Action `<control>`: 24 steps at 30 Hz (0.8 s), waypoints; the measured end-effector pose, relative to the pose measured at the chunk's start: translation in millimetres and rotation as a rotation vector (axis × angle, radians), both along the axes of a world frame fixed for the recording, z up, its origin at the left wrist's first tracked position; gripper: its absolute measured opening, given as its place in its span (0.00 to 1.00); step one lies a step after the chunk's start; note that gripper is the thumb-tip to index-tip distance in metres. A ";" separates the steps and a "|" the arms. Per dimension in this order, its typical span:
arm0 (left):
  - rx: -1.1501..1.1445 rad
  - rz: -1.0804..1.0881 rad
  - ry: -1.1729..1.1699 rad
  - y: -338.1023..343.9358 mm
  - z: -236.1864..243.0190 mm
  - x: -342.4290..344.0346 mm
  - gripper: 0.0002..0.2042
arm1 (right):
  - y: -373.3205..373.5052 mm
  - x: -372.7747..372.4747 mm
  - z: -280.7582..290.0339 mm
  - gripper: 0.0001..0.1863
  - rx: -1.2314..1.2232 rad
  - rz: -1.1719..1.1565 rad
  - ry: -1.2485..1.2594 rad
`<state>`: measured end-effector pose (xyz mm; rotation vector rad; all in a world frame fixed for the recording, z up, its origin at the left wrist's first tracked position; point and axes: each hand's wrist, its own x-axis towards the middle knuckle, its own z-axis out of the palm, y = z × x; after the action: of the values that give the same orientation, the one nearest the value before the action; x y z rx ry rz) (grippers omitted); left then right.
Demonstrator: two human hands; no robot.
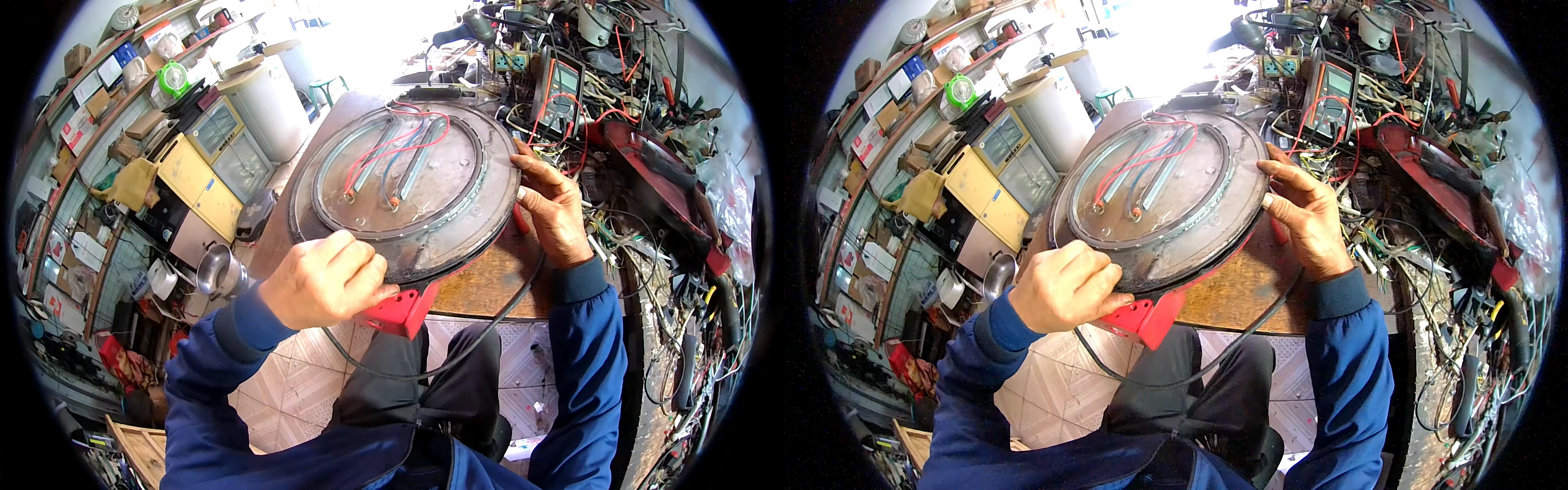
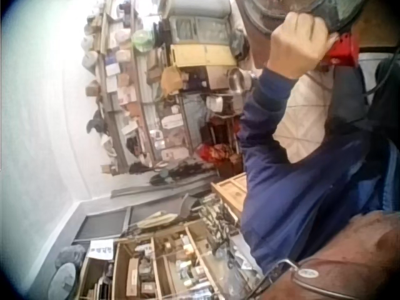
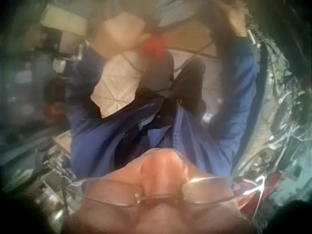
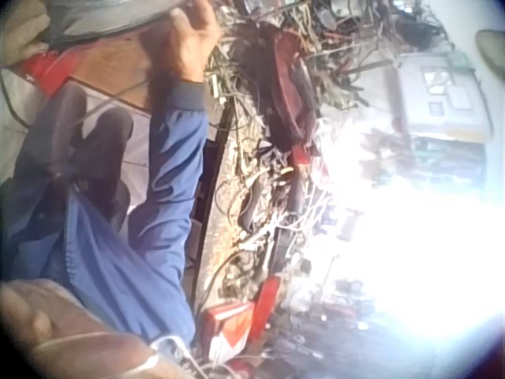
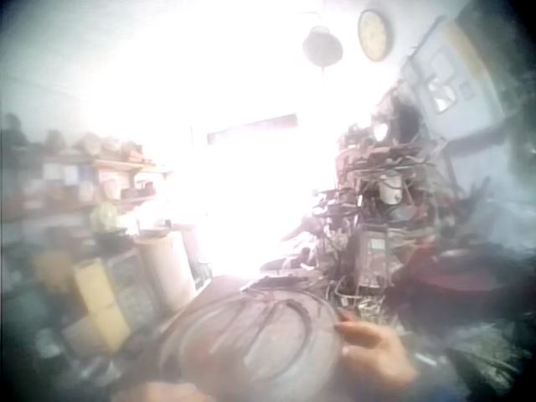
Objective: The person is seated in a cluttered workshop, working on a red handheld electronic device with a circular metal top. They repeatedly open the casing to access the internal wiring, manipulate the wires with their fingers, and close the casing. The person also flips the device over to inspect the bottom and sides.
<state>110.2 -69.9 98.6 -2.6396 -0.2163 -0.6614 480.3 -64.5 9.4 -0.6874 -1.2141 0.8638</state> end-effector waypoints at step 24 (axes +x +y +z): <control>0.111 -0.233 -0.044 -0.3 -16.0 8.4 0.12 | -7.8 15.1 2.6 0.17 -0.072 -0.155 -0.265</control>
<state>118.6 -70.2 82.6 -2.5672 0.1149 -0.7829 495.4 -72.2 12.1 -0.9651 -1.3491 0.7046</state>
